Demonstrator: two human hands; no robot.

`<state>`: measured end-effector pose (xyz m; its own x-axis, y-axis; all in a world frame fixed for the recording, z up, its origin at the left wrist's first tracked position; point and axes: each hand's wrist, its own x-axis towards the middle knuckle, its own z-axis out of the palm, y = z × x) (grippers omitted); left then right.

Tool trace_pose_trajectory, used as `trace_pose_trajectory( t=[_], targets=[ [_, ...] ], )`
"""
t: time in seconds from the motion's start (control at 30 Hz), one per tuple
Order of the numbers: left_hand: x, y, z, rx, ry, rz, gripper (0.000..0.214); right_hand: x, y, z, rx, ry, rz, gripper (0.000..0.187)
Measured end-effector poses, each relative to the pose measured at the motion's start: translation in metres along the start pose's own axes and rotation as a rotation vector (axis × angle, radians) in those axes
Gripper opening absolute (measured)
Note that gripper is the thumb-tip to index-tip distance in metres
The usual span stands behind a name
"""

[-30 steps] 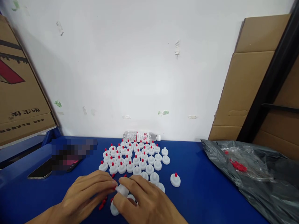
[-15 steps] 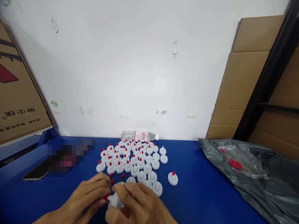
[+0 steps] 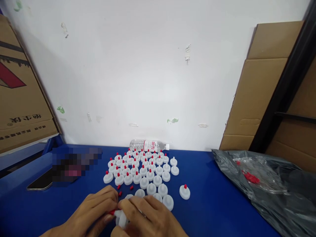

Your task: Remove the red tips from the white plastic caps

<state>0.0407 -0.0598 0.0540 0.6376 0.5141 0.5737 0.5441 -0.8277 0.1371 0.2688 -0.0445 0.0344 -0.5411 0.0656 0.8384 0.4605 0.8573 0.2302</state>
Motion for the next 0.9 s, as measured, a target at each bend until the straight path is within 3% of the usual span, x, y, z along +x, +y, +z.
trace_pose_trajectory(
  t=[0.1, 0.2, 0.33, 0.43, 0.57, 0.7, 0.9],
  targets=[
    [0.003, -0.009, 0.001, -0.049, -0.014, -0.007, 0.017, 0.004, 0.005, -0.004, -0.024, -0.054, -0.018, 0.022],
    [0.005, -0.021, 0.003, -0.048, 0.014, -0.047, 0.025, 0.004, 0.017, -0.013, -0.020, -0.070, 0.057, 0.023],
    [0.007, -0.037, 0.005, -0.027, -0.029, -0.140, 0.027, -0.006, 0.046, -0.034, -0.110, -0.116, 0.300, 0.022],
    [0.009, -0.040, 0.007, -0.046, -0.122, -0.208, 0.029, -0.016, 0.067, -0.045, -0.180, -0.245, 0.463, 0.026],
    [0.010, -0.036, 0.006, -0.066, -0.223, -0.215, 0.035, -0.024, 0.083, -0.051, -0.229, -0.451, 0.635, 0.048],
    [0.007, -0.034, 0.005, -0.042, -0.227, -0.174, 0.045, -0.028, 0.086, -0.050, -0.286, -0.564, 0.691, 0.060],
    [0.004, -0.032, 0.004, -0.030, -0.209, -0.116, 0.049, -0.029, 0.080, -0.050, -0.276, -0.581, 0.700, 0.061]
  ],
)
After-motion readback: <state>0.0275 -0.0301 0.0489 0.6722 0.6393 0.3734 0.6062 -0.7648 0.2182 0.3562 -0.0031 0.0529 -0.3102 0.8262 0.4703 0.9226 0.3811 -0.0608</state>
